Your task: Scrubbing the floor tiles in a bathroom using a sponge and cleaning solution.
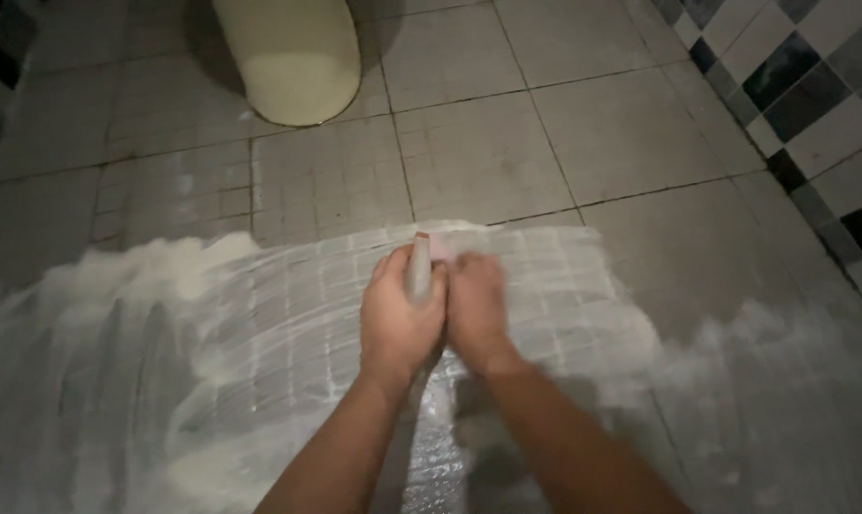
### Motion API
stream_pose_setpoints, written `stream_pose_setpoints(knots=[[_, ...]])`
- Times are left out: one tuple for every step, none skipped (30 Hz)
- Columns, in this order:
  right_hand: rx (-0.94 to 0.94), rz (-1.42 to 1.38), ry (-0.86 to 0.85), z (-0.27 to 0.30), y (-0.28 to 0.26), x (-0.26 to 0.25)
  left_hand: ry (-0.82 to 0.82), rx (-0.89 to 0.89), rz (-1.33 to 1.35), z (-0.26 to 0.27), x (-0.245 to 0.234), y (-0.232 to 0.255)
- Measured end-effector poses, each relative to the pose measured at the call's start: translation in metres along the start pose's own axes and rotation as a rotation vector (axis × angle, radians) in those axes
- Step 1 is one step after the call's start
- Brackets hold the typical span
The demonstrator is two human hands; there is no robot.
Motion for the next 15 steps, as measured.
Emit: stream_pose_setpoints(knots=[[0.002, 0.003, 0.001, -0.001, 0.003, 0.000, -0.003, 0.001, 0.003, 0.000, 0.001, 0.006], [-0.034, -0.015, 0.009, -0.002, 0.003, 0.000, 0.004, -0.028, -0.013, 0.000, 0.001, 0.010], [-0.071, -0.032, 0.016, -0.003, 0.003, 0.000, 0.011, -0.058, -0.028, 0.000, 0.000, 0.015], [-0.074, -0.032, 0.016, -0.009, 0.010, -0.015, 0.014, -0.058, -0.027, -0.001, 0.001, 0.014], [-0.089, 0.043, -0.019, -0.016, 0.017, -0.028, 0.017, -0.109, -0.044, -0.002, 0.002, 0.012], [-0.105, 0.115, -0.052, -0.021, 0.023, -0.041, 0.021, -0.158, -0.063, -0.003, 0.002, 0.008], [-0.108, 0.113, -0.051, -0.027, 0.039, -0.050, 0.025, -0.158, -0.064, -0.004, 0.002, 0.008], [0.090, 0.115, -0.087, -0.032, 0.066, -0.059, 0.018, -0.193, -0.071, -0.005, 0.003, 0.006], [0.288, 0.117, -0.122, -0.035, 0.092, -0.068, 0.012, -0.228, -0.078, -0.007, 0.004, 0.004], [0.288, 0.119, -0.120, -0.040, 0.114, -0.070, 0.011, -0.227, -0.076, -0.007, 0.006, 0.002], [0.367, 0.146, -0.141, -0.043, 0.138, -0.071, -0.004, -0.249, -0.077, -0.008, 0.008, -0.001], [0.444, 0.170, -0.160, -0.048, 0.162, -0.072, -0.017, -0.269, -0.080, -0.009, 0.008, -0.004], [0.442, 0.169, -0.158, -0.048, 0.164, -0.066, -0.014, -0.267, -0.080, -0.012, 0.006, 0.001], [0.375, 0.244, -0.097, -0.049, 0.162, -0.062, -0.029, -0.300, -0.087, -0.011, 0.004, 0.004], [0.307, 0.317, -0.035, -0.048, 0.160, -0.058, -0.045, -0.334, -0.094, -0.011, 0.001, 0.007]])
Point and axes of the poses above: each hand's wrist, its own z-axis away from the middle knuckle, its own x-axis out of the palm, y = z × x, the point moved 5 cm from there along -z, towards the middle knuckle, and after that the axes turned 9 degrees about z, right-handed, at the moved point
